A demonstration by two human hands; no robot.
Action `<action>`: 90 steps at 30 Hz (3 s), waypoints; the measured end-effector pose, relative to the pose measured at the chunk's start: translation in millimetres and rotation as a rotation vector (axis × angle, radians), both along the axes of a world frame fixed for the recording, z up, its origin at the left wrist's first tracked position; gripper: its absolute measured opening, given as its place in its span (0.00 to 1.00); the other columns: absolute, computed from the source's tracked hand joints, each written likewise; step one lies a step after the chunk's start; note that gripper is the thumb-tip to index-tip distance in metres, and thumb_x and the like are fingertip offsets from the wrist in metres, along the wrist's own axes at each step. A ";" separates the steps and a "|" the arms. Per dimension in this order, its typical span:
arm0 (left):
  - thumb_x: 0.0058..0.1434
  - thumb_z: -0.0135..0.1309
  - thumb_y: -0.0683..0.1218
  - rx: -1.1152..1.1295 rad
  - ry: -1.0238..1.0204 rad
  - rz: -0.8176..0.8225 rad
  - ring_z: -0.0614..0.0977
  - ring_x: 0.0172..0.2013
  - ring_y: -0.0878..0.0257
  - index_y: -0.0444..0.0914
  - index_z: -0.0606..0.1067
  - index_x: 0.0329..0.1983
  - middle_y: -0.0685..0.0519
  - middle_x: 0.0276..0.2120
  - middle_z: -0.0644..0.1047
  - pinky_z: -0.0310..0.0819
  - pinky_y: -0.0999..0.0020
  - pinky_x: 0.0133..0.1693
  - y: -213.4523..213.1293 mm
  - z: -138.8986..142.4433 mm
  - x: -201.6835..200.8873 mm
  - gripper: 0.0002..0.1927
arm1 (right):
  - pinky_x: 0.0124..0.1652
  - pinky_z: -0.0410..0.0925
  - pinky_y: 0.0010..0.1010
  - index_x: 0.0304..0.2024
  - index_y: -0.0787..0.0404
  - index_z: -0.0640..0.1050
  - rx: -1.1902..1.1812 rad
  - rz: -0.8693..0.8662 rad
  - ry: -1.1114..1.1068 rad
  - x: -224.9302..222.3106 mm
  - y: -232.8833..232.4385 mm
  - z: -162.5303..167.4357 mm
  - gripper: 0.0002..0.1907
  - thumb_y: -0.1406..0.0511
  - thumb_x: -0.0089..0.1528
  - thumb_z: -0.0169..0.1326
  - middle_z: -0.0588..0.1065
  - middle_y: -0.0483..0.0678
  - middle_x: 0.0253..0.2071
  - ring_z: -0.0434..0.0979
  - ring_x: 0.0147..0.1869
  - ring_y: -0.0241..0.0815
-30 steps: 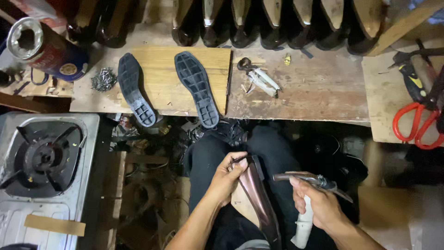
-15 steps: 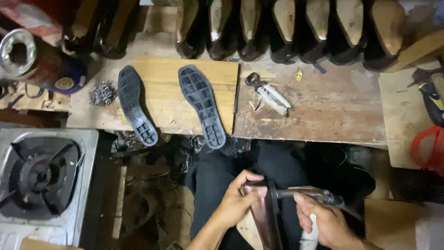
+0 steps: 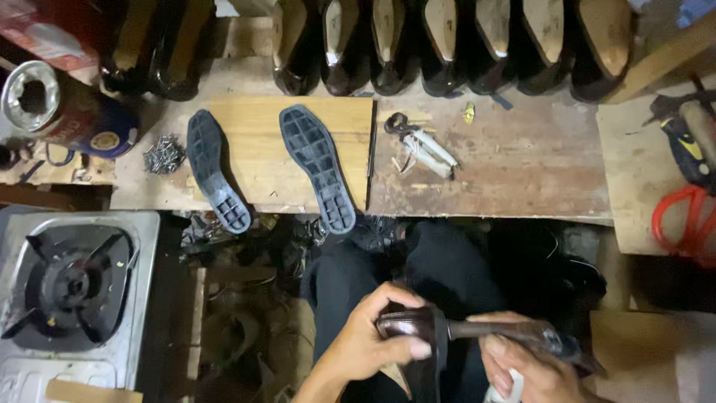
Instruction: The person attaches rubber soles to shoe uppers using a hammer. They repeatedly pick up a shoe upper, align a sole, press it into place, and tap it with a hammer to secure the bond. The person handles multiple shoes one at a time, placing finished shoes on a nearby shelf.
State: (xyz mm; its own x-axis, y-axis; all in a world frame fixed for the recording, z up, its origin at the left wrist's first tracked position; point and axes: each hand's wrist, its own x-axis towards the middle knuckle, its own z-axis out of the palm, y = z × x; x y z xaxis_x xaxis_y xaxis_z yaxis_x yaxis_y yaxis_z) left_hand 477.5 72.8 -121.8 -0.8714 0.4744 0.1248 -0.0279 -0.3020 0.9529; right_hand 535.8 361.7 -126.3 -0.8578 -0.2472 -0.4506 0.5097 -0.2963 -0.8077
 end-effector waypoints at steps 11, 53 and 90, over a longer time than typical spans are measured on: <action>0.66 0.59 0.48 -0.037 0.279 -0.218 0.82 0.53 0.48 0.36 0.73 0.50 0.42 0.50 0.78 0.78 0.58 0.51 -12.2 44.3 83.7 0.15 | 0.33 0.81 0.31 0.46 0.68 0.86 0.195 0.523 0.553 66.6 41.0 -5.6 0.18 0.64 0.56 0.68 0.87 0.56 0.34 0.88 0.32 0.43; 0.63 0.55 0.46 0.280 -0.996 0.389 0.83 0.39 0.56 0.35 0.66 0.65 0.43 0.45 0.80 0.77 0.62 0.37 41.0 -60.3 158.2 0.27 | 0.18 0.61 0.33 0.58 0.69 0.78 0.235 0.053 -0.289 67.4 -8.8 -4.4 0.24 0.64 0.60 0.55 0.66 0.47 0.15 0.64 0.16 0.38; 0.58 0.59 0.38 0.371 -0.966 0.466 0.80 0.51 0.57 0.30 0.67 0.65 0.45 0.53 0.78 0.74 0.60 0.55 29.9 -135.1 123.2 0.30 | 0.15 0.57 0.29 0.46 0.69 0.84 0.472 -0.088 -0.266 -7.2 -92.4 -30.9 0.17 0.65 0.57 0.62 0.70 0.46 0.13 0.62 0.13 0.35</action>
